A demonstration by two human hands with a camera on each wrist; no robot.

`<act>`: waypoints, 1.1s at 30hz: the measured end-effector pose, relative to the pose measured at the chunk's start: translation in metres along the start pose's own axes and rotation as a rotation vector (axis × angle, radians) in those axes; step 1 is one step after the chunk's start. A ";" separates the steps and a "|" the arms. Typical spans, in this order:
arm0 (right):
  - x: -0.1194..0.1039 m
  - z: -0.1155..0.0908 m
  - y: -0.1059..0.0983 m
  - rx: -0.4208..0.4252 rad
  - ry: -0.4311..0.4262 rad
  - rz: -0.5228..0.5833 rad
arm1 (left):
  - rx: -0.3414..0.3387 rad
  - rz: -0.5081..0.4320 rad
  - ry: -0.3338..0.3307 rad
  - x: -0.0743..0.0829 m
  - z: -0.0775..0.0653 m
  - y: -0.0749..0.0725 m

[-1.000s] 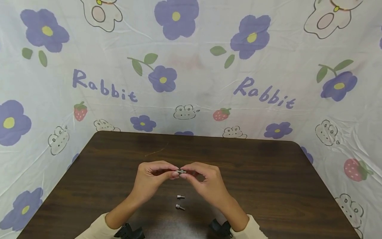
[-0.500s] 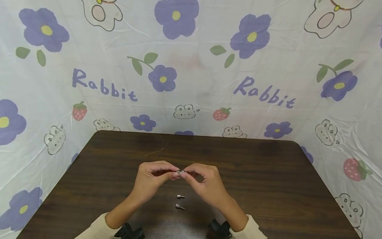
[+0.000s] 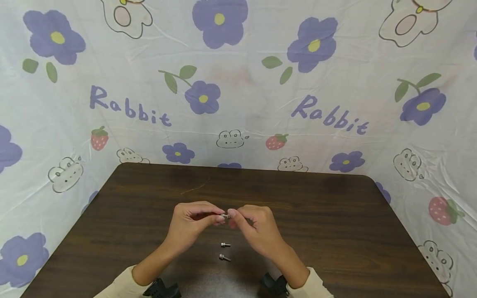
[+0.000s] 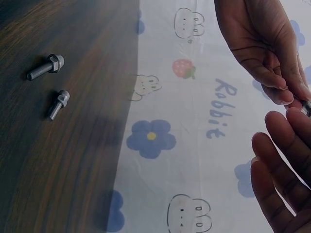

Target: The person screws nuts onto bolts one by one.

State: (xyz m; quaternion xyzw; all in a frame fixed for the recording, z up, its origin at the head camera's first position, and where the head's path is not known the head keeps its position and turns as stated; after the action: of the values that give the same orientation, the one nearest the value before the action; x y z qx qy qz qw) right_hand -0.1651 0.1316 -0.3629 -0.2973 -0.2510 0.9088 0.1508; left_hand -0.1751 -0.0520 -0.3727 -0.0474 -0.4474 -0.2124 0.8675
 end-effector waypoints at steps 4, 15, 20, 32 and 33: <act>0.000 0.000 -0.001 0.002 0.013 0.004 | 0.013 -0.021 -0.005 0.000 0.001 -0.003; -0.005 0.004 -0.005 0.070 -0.070 -0.003 | 0.013 -0.039 0.005 0.001 0.002 -0.005; -0.006 0.004 -0.005 0.077 -0.074 -0.001 | 0.009 -0.045 -0.005 0.001 0.001 -0.004; -0.004 0.002 -0.005 0.080 -0.092 0.008 | 0.001 -0.037 -0.001 0.001 0.001 -0.002; -0.004 0.002 -0.005 0.077 -0.088 0.009 | 0.002 -0.039 -0.003 0.001 0.001 -0.002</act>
State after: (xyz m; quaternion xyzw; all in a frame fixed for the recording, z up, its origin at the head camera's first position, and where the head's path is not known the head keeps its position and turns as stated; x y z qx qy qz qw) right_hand -0.1625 0.1334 -0.3566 -0.2520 -0.2208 0.9307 0.1469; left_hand -0.1761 -0.0543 -0.3716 -0.0379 -0.4496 -0.2286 0.8626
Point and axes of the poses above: each hand's wrist, its own z-axis towards the middle knuckle, its own y-axis out of the palm, x = y × z, the point moved 4 cm from there along z, towards the middle knuckle, and after that the axes turned 12 degrees about -z, right-handed, at the moved point
